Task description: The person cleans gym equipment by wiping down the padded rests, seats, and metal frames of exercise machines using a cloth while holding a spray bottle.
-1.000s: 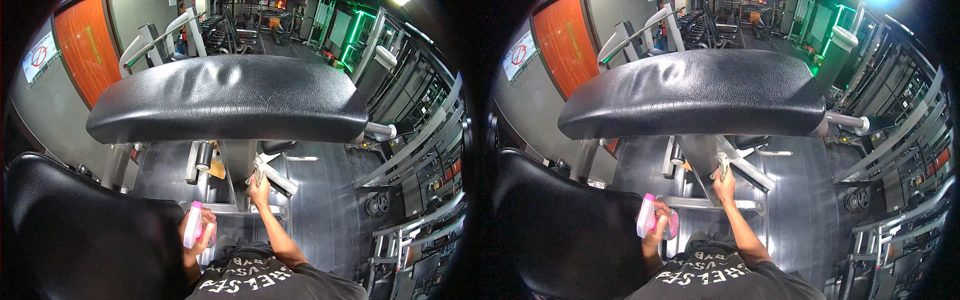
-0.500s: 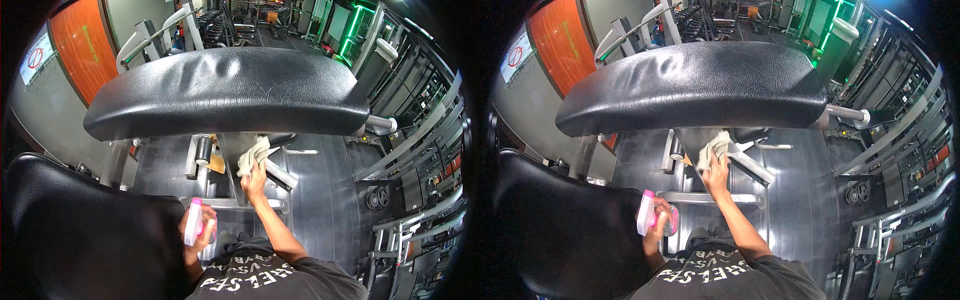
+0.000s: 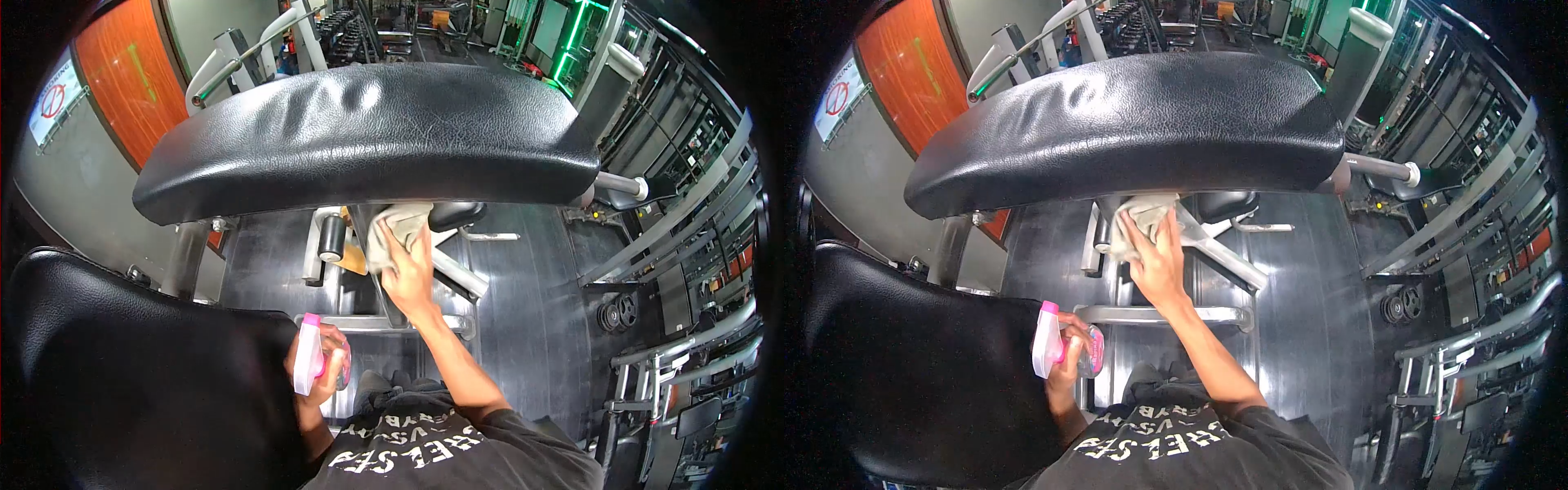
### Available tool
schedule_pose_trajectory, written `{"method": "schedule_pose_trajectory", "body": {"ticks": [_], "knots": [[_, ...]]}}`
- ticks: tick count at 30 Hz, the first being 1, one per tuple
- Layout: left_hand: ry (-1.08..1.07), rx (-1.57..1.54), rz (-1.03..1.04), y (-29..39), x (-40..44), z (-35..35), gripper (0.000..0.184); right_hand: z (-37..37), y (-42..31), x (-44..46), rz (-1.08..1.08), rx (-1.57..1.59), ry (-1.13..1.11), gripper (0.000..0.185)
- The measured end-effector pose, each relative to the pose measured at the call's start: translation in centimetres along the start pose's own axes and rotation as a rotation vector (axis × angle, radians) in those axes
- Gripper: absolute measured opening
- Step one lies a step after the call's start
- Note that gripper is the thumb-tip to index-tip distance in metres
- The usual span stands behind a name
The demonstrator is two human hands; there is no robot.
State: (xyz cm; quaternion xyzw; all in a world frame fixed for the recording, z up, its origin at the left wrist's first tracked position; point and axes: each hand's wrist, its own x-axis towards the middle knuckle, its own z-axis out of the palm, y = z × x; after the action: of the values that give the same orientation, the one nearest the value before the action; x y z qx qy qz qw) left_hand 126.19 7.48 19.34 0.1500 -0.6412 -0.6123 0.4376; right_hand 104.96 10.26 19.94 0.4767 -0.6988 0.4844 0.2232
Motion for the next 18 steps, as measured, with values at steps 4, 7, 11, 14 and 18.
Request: {"method": "schedule_pose_trajectory", "body": {"ticks": [4,7,11,14,18], "knots": [[-0.019,0.026,0.071,0.1,0.1,-0.1,0.027,3.6,4.0,-4.6,0.049,-0.065,-0.022,0.071],[-0.032,0.002,0.084,-0.3,0.2,-0.1,0.027,3.6,5.7,-9.7,0.155,-0.011,-0.110,0.069],[-0.064,0.047,0.113,-1.1,0.1,-0.4,0.027,4.3,9.3,-17.3,0.434,0.186,-0.298,0.054],[-0.065,0.060,0.111,-0.5,0.0,-0.3,0.029,4.2,9.6,-16.9,0.780,0.228,-0.190,0.040],[-0.033,0.063,0.029,-0.1,-0.2,-0.3,0.031,2.4,5.7,-9.1,0.284,0.334,0.183,0.045]]}}
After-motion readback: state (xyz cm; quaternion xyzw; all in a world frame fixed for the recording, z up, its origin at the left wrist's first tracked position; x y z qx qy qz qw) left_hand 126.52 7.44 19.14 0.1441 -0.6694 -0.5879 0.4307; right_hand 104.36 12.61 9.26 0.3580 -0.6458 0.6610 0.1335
